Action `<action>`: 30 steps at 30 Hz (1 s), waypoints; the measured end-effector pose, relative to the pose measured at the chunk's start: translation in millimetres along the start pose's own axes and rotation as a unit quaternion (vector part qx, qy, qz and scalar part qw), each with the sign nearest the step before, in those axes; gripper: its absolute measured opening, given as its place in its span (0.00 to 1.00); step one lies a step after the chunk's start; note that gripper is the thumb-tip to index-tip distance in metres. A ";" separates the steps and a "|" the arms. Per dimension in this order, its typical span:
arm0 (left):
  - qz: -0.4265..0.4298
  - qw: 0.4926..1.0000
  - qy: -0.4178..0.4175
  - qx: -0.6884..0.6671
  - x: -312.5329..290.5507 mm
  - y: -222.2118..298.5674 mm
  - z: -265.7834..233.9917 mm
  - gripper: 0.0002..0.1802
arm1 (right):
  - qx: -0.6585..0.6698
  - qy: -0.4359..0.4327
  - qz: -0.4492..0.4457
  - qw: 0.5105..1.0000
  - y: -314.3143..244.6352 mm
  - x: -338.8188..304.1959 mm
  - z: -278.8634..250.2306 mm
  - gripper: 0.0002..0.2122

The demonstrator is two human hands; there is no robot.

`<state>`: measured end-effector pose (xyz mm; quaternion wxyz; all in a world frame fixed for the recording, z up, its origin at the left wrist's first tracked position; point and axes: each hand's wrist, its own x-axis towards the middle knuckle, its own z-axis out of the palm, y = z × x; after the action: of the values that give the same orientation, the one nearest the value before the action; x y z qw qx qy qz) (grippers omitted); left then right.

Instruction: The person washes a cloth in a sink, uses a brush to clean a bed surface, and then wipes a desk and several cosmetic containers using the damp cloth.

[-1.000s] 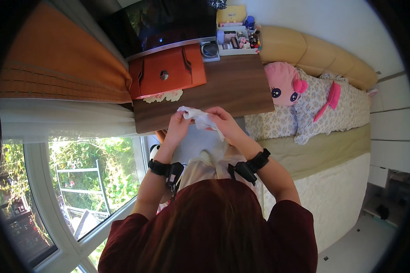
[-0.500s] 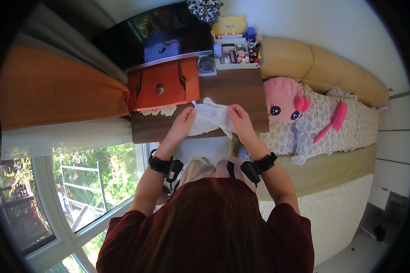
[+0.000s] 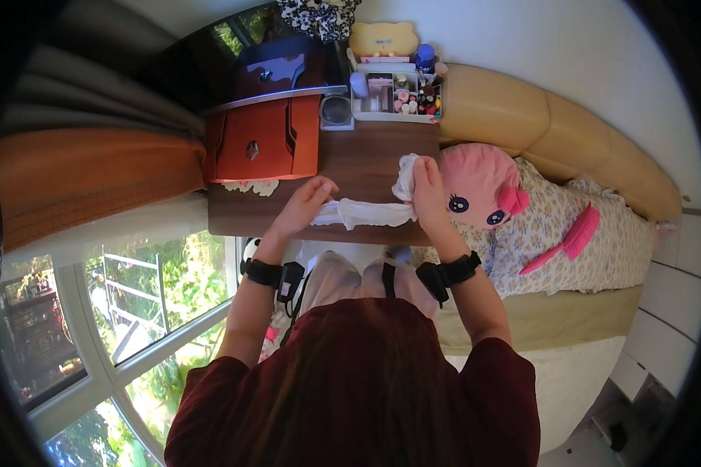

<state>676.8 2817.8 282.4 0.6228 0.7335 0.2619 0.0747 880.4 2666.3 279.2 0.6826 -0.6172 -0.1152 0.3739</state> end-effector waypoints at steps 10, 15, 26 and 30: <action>-0.123 0.967 -0.177 -0.136 2.8 12.7 -2.2 0.13 | -0.020 -0.116 0.029 0.993 -20.5 11.1 -5.1 0.12; -0.117 0.990 -0.059 -0.062 33.5 -65.1 -0.4 0.16 | -0.096 -0.052 -0.043 0.993 39.0 42.9 -35.7 0.09; -0.227 0.959 -0.084 -0.150 62.5 -28.3 18.3 0.24 | 0.018 -0.088 0.059 0.994 36.7 8.8 1.9 0.10; -0.178 0.942 -0.089 -0.271 70.7 -27.2 34.4 0.17 | -0.001 -0.105 0.039 0.994 52.8 4.5 23.3 0.16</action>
<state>744.1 2823.8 233.8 0.8222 0.4818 0.3010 -0.0349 849.7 2684.7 233.7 0.6507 -0.5796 -0.1621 0.4630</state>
